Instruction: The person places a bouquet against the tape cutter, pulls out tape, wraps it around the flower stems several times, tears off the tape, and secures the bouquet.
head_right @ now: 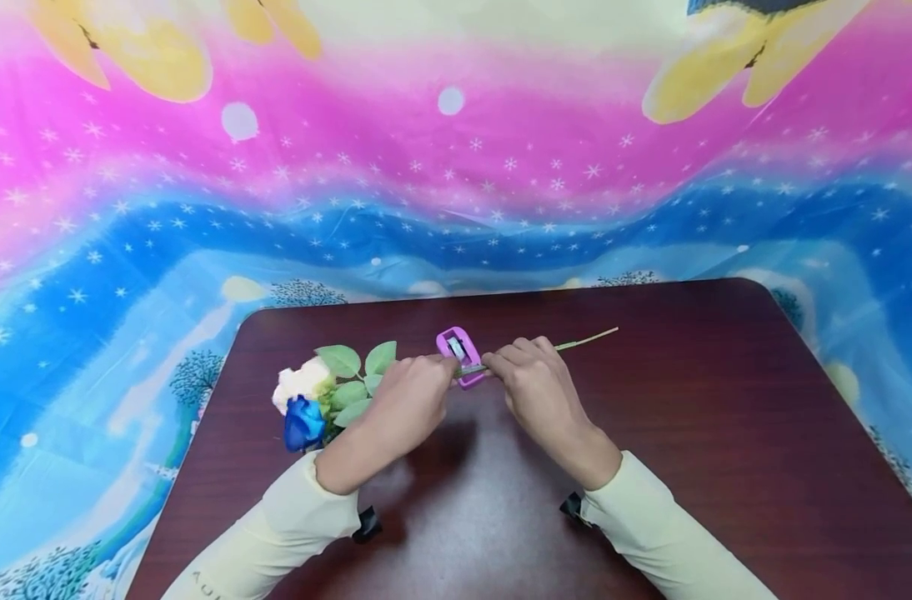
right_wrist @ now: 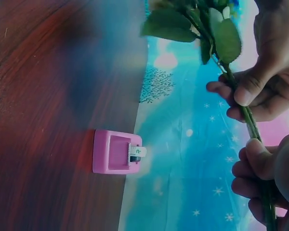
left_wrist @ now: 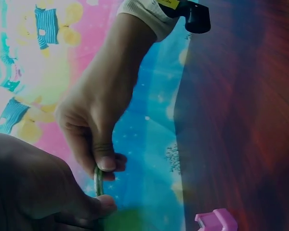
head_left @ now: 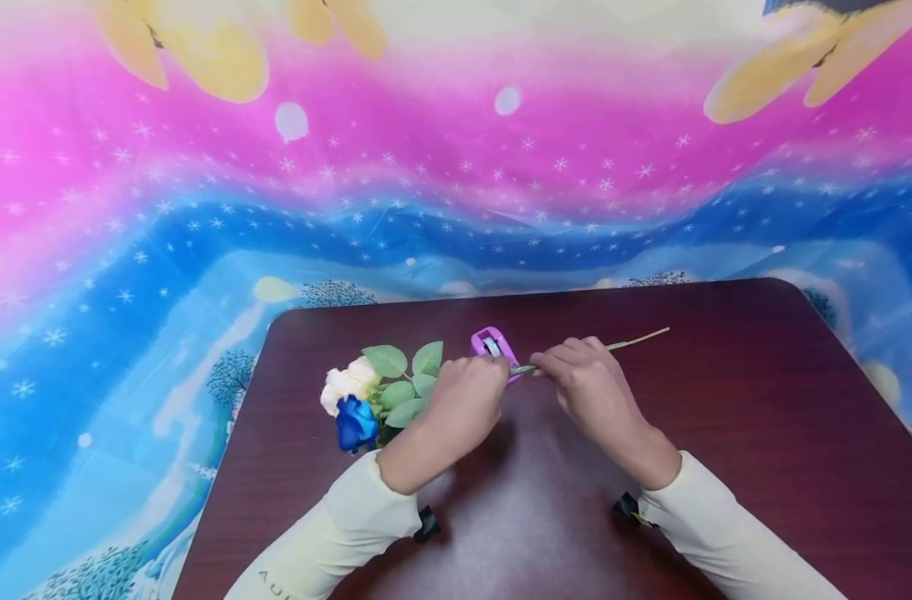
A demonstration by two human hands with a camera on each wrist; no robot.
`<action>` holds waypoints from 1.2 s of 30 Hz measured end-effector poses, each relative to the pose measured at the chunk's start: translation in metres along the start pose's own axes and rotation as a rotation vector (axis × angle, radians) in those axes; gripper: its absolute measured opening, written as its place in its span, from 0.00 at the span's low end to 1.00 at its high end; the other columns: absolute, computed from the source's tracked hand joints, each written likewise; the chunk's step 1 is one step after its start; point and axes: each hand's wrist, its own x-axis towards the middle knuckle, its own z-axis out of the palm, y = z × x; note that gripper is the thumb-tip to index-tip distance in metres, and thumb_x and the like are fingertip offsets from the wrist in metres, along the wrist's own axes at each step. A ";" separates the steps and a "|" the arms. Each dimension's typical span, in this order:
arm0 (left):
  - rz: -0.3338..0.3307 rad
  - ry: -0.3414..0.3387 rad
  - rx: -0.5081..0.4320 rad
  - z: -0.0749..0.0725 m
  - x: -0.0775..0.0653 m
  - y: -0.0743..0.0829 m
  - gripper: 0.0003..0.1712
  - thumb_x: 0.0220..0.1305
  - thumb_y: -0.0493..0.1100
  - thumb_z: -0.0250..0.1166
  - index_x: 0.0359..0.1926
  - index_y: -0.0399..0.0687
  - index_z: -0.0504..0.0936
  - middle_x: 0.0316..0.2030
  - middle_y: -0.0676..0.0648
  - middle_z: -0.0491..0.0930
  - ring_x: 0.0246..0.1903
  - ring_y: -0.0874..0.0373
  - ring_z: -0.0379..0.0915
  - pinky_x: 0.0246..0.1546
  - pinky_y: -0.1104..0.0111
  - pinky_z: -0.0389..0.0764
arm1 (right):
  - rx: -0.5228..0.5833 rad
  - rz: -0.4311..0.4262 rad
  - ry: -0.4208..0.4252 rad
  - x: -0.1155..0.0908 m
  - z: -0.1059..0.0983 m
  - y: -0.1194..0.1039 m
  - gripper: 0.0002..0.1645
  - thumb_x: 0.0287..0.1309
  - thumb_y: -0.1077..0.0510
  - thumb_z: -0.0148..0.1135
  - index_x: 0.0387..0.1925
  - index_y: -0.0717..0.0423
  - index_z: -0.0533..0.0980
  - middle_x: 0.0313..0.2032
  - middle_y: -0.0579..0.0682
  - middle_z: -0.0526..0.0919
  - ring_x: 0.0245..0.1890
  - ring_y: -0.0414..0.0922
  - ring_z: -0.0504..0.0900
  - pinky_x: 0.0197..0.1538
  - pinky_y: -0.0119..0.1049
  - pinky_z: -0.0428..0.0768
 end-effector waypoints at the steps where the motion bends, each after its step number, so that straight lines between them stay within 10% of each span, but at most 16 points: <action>1: -0.004 0.013 0.010 0.000 0.000 0.000 0.07 0.56 0.39 0.74 0.35 0.47 0.84 0.27 0.51 0.84 0.23 0.57 0.80 0.20 0.65 0.77 | -0.011 -0.004 0.004 0.000 0.000 0.000 0.13 0.45 0.67 0.80 0.36 0.57 0.88 0.30 0.51 0.90 0.31 0.45 0.83 0.36 0.40 0.74; 17: 0.021 0.227 0.273 0.008 -0.004 0.006 0.05 0.59 0.39 0.73 0.29 0.50 0.84 0.22 0.53 0.82 0.18 0.61 0.76 0.16 0.69 0.71 | 0.025 0.089 -0.205 0.003 -0.010 -0.007 0.14 0.59 0.59 0.73 0.47 0.57 0.87 0.35 0.50 0.89 0.34 0.45 0.83 0.37 0.40 0.78; 25: 0.036 0.278 0.325 0.012 -0.005 0.008 0.03 0.57 0.41 0.75 0.30 0.52 0.88 0.22 0.54 0.83 0.18 0.61 0.75 0.16 0.71 0.69 | 0.037 0.105 -0.236 0.006 -0.006 -0.004 0.05 0.55 0.64 0.75 0.35 0.57 0.87 0.29 0.48 0.86 0.32 0.44 0.81 0.35 0.40 0.79; 31: 0.031 0.215 0.251 0.009 -0.003 0.007 0.03 0.57 0.41 0.75 0.31 0.51 0.87 0.23 0.54 0.83 0.20 0.61 0.76 0.18 0.70 0.72 | 0.071 0.083 -0.140 0.006 -0.003 0.001 0.06 0.52 0.69 0.75 0.32 0.58 0.88 0.27 0.49 0.87 0.30 0.44 0.81 0.36 0.42 0.81; 36: 0.004 0.070 0.000 0.004 0.002 -0.001 0.03 0.61 0.39 0.72 0.36 0.47 0.87 0.27 0.52 0.85 0.23 0.58 0.79 0.22 0.67 0.78 | 0.073 0.090 -0.078 0.003 0.000 0.002 0.07 0.51 0.70 0.75 0.32 0.57 0.89 0.28 0.49 0.89 0.30 0.43 0.81 0.34 0.39 0.77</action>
